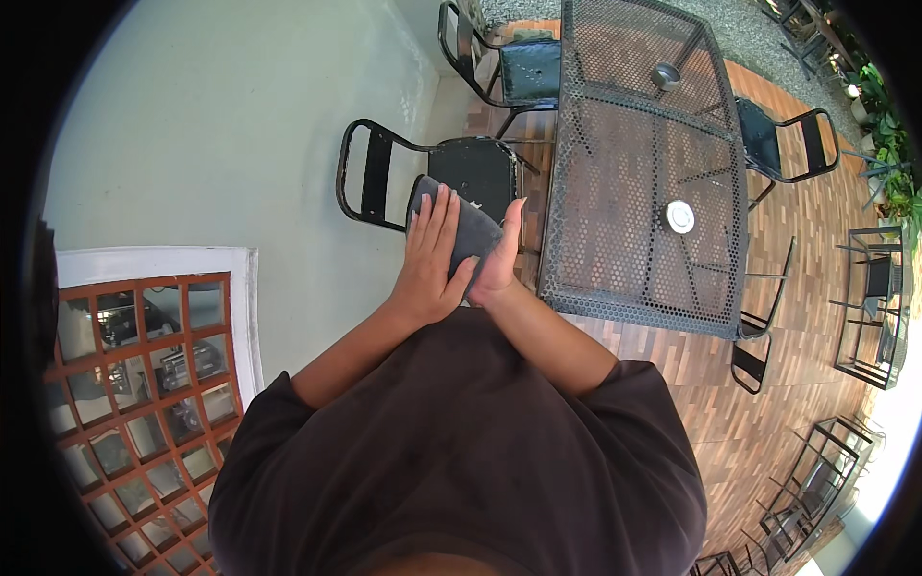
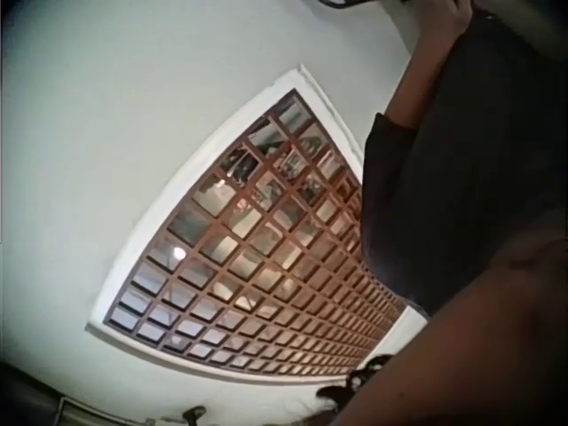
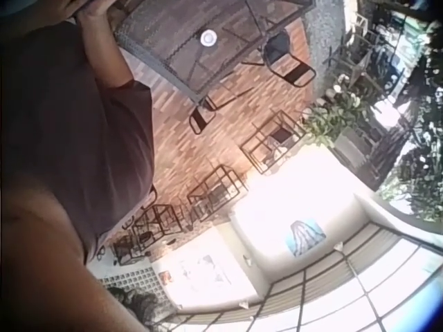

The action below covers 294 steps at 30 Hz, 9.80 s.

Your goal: Wiping down and inspecting chairs in an outdoor seating area of a cafe.

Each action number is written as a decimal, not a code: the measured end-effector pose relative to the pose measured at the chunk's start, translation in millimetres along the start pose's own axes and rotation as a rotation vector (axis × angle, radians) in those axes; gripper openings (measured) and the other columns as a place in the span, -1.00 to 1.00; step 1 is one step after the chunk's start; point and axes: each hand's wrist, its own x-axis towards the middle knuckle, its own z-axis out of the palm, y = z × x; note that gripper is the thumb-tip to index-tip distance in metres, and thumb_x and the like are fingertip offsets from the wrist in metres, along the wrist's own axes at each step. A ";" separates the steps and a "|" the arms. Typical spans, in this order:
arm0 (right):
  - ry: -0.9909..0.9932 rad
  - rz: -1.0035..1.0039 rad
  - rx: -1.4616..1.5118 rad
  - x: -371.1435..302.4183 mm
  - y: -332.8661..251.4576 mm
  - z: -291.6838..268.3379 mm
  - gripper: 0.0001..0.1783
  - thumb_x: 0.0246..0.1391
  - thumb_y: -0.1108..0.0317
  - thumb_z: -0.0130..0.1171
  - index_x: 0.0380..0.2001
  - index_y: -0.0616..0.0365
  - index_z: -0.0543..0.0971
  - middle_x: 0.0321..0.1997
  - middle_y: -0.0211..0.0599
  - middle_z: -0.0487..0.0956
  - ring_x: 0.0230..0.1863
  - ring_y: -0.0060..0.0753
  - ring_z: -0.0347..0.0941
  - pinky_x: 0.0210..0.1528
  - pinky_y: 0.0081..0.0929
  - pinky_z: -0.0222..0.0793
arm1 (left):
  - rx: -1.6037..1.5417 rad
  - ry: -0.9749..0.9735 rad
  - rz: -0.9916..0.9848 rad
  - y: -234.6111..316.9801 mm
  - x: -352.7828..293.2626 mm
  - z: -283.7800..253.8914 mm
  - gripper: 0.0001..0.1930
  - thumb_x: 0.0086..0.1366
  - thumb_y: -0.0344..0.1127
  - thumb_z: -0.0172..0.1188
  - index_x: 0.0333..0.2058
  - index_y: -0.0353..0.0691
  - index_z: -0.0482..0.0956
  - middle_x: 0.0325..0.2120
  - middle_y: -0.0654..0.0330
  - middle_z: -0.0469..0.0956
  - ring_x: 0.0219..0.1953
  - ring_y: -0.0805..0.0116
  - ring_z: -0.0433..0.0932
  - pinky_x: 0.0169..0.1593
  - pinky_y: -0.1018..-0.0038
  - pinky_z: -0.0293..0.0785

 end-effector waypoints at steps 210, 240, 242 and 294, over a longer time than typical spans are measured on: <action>0.169 -0.106 -2.526 -119.7 -136.3 -290.9 -0.40 0.06 0.16 0.23 0.23 -0.19 0.47 -0.17 -0.23 0.58 -0.13 -0.15 0.54 -0.19 -0.21 0.50 | -0.220 -0.332 -0.042 40.7 108.2 289.3 -0.81 0.43 -0.34 0.09 -0.12 -0.25 0.29 -0.44 -0.10 0.56 -0.35 -0.19 0.59 -0.30 0.15 0.48; 0.564 0.088 -2.471 -105.8 -193.1 -282.1 -0.21 0.06 0.11 0.26 0.38 -0.18 0.29 -0.02 -0.18 0.56 -0.01 -0.09 0.54 -0.03 -0.15 0.45 | -0.265 -0.314 -0.146 48.6 103.0 290.5 -0.80 0.44 -0.33 0.10 -0.12 -0.27 0.29 -0.43 -0.07 0.57 -0.34 -0.07 0.63 -0.28 0.24 0.49; 0.540 0.080 -2.511 -106.6 -191.1 -278.2 -0.22 0.06 0.11 0.26 0.38 -0.19 0.30 -0.02 -0.19 0.57 -0.02 -0.10 0.55 -0.03 -0.14 0.44 | -0.263 -0.277 -0.128 47.7 103.1 290.1 -0.80 0.44 -0.33 0.10 -0.12 -0.27 0.28 -0.43 -0.09 0.57 -0.35 -0.09 0.63 -0.28 0.24 0.49; 0.150 0.102 -2.601 -130.3 -129.1 -284.9 -0.48 0.26 0.27 -0.04 0.30 -0.27 0.41 -0.13 -0.23 0.62 -0.14 -0.16 0.60 -0.09 -0.21 0.35 | -0.282 -0.273 -0.128 45.0 102.9 296.8 -0.81 0.45 -0.35 0.10 -0.12 -0.29 0.31 -0.51 0.04 0.56 -0.50 0.35 0.53 -0.38 0.40 0.43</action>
